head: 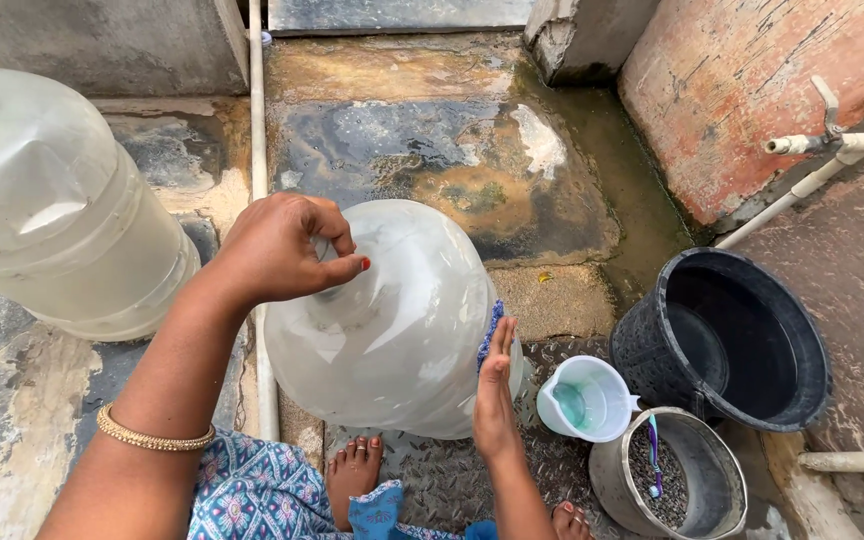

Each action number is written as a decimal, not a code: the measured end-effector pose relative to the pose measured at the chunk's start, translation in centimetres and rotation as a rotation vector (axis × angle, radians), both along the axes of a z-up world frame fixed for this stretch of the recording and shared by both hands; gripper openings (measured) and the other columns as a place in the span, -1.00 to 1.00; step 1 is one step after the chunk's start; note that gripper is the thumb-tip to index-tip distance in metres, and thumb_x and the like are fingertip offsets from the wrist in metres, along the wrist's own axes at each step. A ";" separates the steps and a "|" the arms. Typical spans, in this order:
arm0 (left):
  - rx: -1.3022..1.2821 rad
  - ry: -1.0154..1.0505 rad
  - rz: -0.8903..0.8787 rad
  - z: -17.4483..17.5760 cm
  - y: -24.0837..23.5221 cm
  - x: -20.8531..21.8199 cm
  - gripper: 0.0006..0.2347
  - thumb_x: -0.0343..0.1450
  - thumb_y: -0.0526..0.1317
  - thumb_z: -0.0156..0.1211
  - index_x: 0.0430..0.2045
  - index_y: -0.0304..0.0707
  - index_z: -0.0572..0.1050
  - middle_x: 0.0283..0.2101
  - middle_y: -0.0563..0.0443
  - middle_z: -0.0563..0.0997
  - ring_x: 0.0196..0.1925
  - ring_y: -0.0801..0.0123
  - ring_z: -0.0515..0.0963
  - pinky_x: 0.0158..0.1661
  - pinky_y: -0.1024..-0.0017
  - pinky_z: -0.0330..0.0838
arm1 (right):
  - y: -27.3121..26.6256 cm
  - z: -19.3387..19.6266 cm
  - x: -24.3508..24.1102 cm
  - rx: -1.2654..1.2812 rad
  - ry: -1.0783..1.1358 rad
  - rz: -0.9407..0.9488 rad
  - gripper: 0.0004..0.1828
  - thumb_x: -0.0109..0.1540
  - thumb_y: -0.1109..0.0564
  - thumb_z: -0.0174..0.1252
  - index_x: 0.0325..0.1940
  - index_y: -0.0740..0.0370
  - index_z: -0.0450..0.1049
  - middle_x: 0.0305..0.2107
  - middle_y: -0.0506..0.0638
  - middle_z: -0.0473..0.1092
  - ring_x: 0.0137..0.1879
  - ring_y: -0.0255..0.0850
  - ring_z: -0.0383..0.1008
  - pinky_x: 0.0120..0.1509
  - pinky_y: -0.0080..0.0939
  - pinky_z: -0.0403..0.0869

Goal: Scrubbing the exterior and rim of a large plastic water jug using soapy water, a toothbrush, and a sponge.

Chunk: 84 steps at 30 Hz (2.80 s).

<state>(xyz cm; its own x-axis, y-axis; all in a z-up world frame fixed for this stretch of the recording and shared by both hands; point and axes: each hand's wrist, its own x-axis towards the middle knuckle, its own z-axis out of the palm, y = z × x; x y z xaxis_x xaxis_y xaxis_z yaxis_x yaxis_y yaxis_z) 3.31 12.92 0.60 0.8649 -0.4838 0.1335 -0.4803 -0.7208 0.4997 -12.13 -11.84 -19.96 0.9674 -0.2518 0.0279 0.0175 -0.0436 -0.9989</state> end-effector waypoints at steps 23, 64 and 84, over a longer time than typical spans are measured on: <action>0.008 0.051 -0.060 0.2 0.8 0.9 -0.88 0.13 -0.11 0.43 -0.66 -0.10 0.72 -0.41 0.16 0.72 -0.31 0.32 0.71 -0.22 0.35 0.52 | -5.4 -10.2 1.1 0.241 0.623 -0.108 0.24 0.07 -0.75 -0.57 0.63 -0.02 -0.45 0.57 0.07 -0.40 0.66 -0.03 -0.45 0.62 0.19 -0.23; -0.047 0.039 -0.088 0.1 0.6 1.6 -0.82 0.09 -0.06 0.51 -0.78 -0.12 0.68 -0.42 0.18 0.74 -0.32 0.36 0.71 -0.25 0.35 0.52 | -6.7 -12.3 2.3 0.241 0.601 -0.160 0.24 0.01 -0.74 -0.72 0.61 -0.07 -0.53 0.57 -0.01 -0.50 0.66 -0.04 -0.47 0.63 0.17 -0.28; 0.048 -0.059 0.102 0.2 -3.3 -1.0 -0.75 0.16 0.06 0.49 -0.72 -0.06 0.66 -0.44 0.13 0.69 -0.33 0.22 0.67 -0.25 0.29 0.49 | 4.0 4.3 -1.2 -0.159 -0.227 -0.203 0.10 0.29 -0.63 -0.72 0.62 0.24 -0.31 0.60 0.23 -0.35 0.72 0.03 -0.41 0.71 0.13 -0.33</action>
<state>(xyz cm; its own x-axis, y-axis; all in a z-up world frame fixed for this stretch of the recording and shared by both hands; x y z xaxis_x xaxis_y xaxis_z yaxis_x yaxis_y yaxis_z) 2.34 9.60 0.76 0.9014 -0.4005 0.1647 -0.4307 -0.7898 0.4366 -13.31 -7.84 -15.64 0.8625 -0.4143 0.2906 0.2132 -0.2233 -0.9511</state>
